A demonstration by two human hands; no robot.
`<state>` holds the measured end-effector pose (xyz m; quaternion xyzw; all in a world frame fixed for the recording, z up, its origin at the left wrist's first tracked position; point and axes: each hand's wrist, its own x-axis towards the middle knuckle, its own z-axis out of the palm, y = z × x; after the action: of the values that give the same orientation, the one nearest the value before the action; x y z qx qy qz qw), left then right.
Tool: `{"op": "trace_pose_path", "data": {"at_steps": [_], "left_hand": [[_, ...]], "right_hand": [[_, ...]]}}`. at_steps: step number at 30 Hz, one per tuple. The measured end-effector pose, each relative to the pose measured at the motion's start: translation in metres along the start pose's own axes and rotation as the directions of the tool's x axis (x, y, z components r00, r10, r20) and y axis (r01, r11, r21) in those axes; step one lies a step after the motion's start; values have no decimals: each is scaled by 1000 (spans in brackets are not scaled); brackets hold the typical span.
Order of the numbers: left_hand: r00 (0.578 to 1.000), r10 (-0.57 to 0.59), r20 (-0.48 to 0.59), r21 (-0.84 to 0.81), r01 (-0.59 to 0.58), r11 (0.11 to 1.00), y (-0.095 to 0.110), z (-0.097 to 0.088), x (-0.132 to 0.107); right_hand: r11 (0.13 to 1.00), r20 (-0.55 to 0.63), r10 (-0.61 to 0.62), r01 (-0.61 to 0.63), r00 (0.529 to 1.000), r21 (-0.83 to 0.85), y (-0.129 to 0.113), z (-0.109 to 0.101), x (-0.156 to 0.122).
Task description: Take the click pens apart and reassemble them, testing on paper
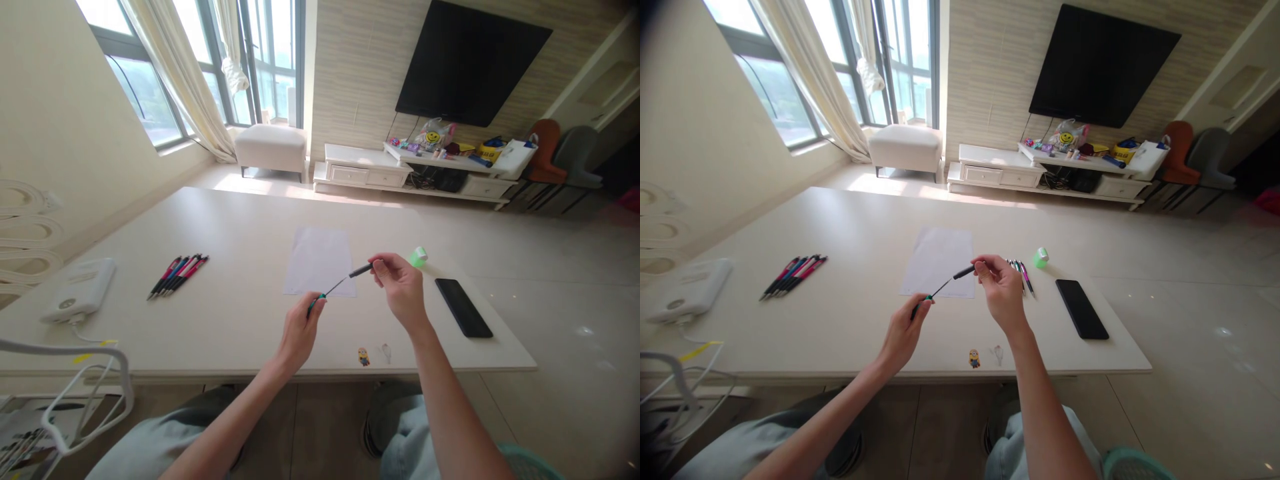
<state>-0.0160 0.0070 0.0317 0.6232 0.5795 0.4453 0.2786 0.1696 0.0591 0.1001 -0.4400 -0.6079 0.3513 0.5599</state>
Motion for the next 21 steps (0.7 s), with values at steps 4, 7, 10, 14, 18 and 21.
{"op": "trace_pose_path", "data": {"at_steps": [4, 7, 10, 14, 18, 21], "left_hand": [[1000, 5, 6, 12, -5, 1000, -1, -2, 0], [1000, 13, 11, 28, -13, 1000, -1, -3, 0], [999, 34, 27, 34, -35, 999, -1, -3, 0], [999, 25, 35, 38, -27, 999, -2, -3, 0], [999, 32, 39, 64, -34, 997, -3, -2, 0], [999, 43, 16, 51, -44, 998, -3, -3, -2]], "right_hand": [[1000, 41, 13, -13, 999, -12, 0, 5, -1], [998, 111, 36, -31, 993, -47, 0, 13, -4], [997, 221, 72, -62, 973, -53, 5, 24, -8], [992, 298, 120, -122, 947, -12, 16, 31, -13], [989, 322, 141, -149, 936, 1, 18, 29, -14], [988, 221, 152, -148, 963, -34, 19, 33, -16]]}}
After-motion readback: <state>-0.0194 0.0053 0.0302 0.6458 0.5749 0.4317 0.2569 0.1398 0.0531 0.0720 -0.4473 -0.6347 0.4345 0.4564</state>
